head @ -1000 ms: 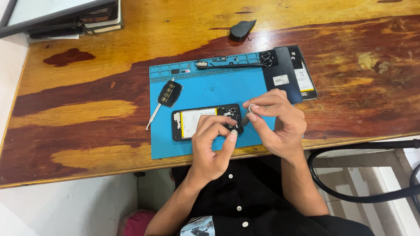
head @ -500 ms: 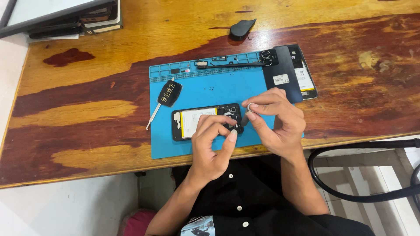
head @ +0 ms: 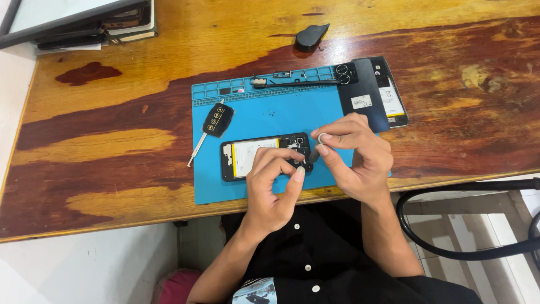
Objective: The person repairs a disassembled smartphone on a blue mat, unscrewing components with a screwdriver, prying with a spudger, lifting the battery, and using tweezers to handle small internal parts while moving removed screws and parts onto the mat.
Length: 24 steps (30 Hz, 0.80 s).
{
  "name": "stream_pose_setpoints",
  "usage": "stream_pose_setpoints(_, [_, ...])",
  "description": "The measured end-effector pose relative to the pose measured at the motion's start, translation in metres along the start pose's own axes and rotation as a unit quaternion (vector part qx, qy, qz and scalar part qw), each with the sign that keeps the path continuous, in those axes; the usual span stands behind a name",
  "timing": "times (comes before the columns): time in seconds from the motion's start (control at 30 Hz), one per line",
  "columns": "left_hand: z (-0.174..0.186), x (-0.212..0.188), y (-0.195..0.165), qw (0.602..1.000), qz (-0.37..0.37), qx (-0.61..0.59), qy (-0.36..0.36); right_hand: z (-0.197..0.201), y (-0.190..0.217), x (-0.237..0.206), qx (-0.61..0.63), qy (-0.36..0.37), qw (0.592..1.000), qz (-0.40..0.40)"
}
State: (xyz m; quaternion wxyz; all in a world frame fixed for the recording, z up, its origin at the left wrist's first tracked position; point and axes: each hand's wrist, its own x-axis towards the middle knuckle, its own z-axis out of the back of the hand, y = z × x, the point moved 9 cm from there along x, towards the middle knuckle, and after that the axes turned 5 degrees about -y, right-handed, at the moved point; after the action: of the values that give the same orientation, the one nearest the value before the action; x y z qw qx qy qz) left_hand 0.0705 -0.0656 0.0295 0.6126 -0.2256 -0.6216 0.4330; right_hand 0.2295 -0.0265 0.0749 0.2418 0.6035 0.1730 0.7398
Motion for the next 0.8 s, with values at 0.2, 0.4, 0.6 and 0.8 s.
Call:
stream_pose_setpoints(0.2, [-0.0004, -0.0003, 0.0003, 1.000, 0.002, -0.002, 0.001, 0.0003, -0.0001, -0.0001, 0.000, -0.001, 1.000, -0.005])
stream_pose_setpoints(0.4, [-0.0001, -0.0001, 0.0004, 1.000, -0.001, 0.000, 0.000, 0.0011, 0.0012, 0.0001, 0.004, -0.003, 1.000, -0.004])
stream_pose_setpoints(0.6, [-0.0001, -0.0002, 0.0011, 1.000, 0.002, 0.002, 0.001, 0.0016, 0.0016, 0.0000, 0.003, -0.004, 1.000, -0.001])
stream_pose_setpoints(0.8, [0.0000, -0.0002, 0.0003, 1.000, 0.000, 0.002, 0.001, 0.0004, 0.0011, -0.0004, 0.003, 0.000, 1.000, -0.003])
